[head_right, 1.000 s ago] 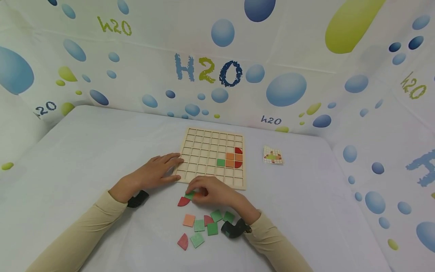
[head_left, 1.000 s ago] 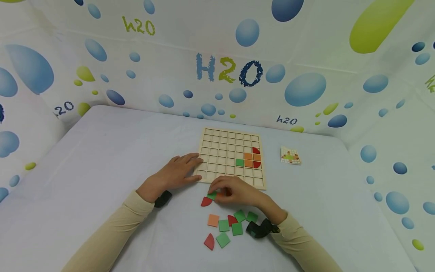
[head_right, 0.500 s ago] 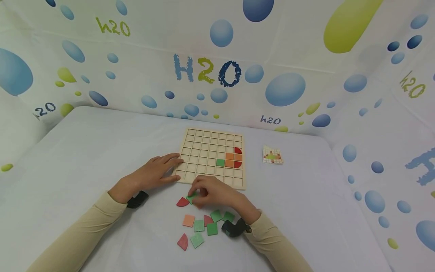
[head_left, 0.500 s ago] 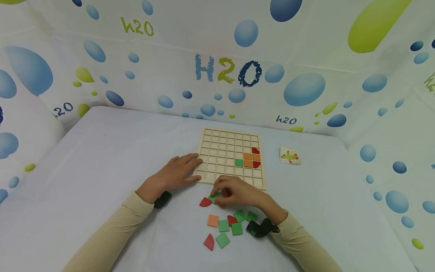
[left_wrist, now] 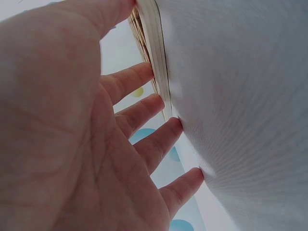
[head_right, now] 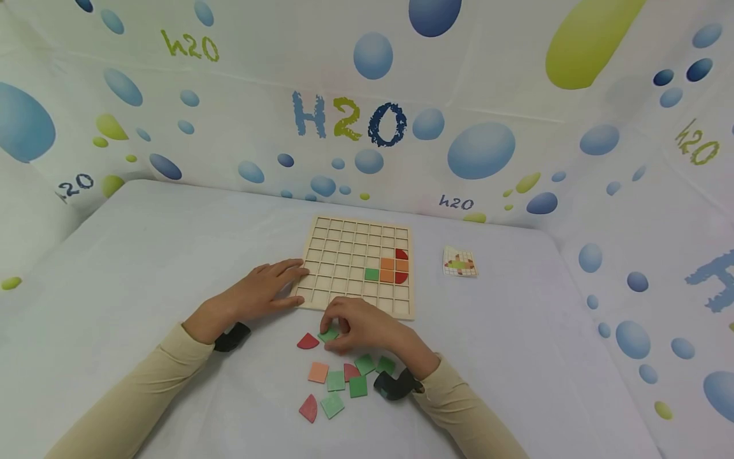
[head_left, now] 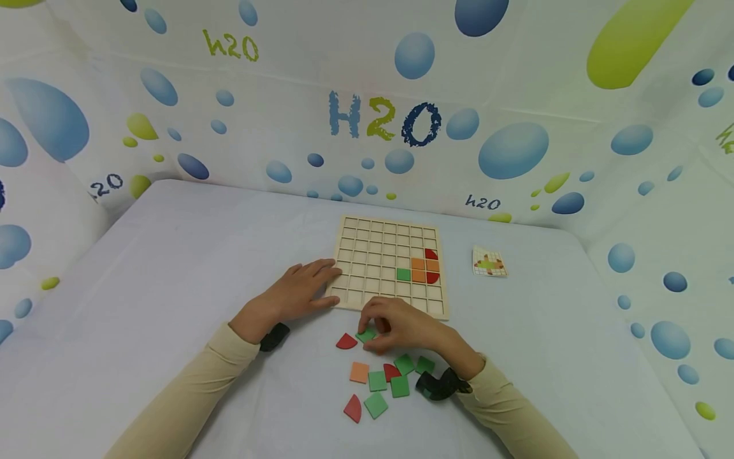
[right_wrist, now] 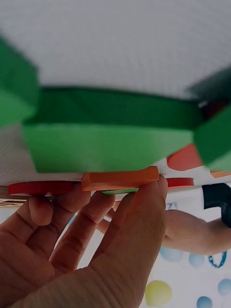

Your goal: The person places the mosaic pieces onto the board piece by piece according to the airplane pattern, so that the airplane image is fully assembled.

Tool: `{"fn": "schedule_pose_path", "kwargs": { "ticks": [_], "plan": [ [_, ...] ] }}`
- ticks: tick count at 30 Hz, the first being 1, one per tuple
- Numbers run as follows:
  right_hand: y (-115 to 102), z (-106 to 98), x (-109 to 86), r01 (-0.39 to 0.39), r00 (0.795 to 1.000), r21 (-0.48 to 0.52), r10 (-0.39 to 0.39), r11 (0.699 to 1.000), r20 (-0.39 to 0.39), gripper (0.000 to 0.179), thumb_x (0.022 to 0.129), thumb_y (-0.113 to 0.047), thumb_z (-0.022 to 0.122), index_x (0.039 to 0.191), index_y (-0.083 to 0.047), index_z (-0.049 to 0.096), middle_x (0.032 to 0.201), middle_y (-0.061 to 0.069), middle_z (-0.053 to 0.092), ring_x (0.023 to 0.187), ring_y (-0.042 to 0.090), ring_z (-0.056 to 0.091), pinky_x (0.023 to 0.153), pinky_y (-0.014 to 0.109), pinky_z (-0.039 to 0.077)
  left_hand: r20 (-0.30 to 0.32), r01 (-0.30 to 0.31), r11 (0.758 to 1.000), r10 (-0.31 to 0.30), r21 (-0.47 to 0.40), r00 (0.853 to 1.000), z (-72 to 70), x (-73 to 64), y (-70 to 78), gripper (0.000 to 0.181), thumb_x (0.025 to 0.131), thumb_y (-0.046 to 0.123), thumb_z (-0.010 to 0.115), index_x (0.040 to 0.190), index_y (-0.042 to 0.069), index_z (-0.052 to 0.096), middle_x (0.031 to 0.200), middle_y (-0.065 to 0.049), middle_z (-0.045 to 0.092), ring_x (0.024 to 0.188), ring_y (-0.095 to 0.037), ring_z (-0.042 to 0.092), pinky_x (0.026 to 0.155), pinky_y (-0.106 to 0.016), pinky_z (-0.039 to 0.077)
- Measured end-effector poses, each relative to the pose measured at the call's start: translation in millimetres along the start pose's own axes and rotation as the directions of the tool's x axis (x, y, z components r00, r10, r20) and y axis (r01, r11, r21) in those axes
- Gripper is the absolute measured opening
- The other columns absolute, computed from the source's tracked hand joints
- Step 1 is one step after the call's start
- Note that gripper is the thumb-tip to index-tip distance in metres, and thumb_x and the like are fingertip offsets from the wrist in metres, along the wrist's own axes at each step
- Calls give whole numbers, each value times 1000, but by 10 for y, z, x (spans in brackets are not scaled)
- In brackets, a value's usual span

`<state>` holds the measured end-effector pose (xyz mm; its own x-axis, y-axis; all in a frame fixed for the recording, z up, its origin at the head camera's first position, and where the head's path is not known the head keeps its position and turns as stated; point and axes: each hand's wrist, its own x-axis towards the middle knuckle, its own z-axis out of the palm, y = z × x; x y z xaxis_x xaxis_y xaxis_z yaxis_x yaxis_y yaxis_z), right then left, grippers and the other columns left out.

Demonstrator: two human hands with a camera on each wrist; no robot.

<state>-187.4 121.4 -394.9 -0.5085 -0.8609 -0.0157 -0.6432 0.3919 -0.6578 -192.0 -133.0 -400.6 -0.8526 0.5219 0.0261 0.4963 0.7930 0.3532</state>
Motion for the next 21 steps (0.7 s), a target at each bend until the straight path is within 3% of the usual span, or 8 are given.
{"fn": "schedule_pose_path", "kwargs": {
  "ticks": [13,21],
  "plan": [
    [0,-35,-18,-7,1000,3,6,1000,17,16,86,-20,77,98,-12,70,94,0,58,72,9,53,66,19,46,4,1,1000,-1,0,1000,5,5,-2,55,97,35,61,141,5,47,148,-18,41,137,-35,39,107,-61,31],
    [22,-89,-36,22,999,29,-21,999,-41,17,84,-17,77,97,-9,70,92,2,59,71,13,55,64,20,47,8,2,1000,-2,9,1000,-5,7,2,55,97,36,61,141,5,47,148,-19,41,136,-35,40,106,-61,31]
  ]
}}
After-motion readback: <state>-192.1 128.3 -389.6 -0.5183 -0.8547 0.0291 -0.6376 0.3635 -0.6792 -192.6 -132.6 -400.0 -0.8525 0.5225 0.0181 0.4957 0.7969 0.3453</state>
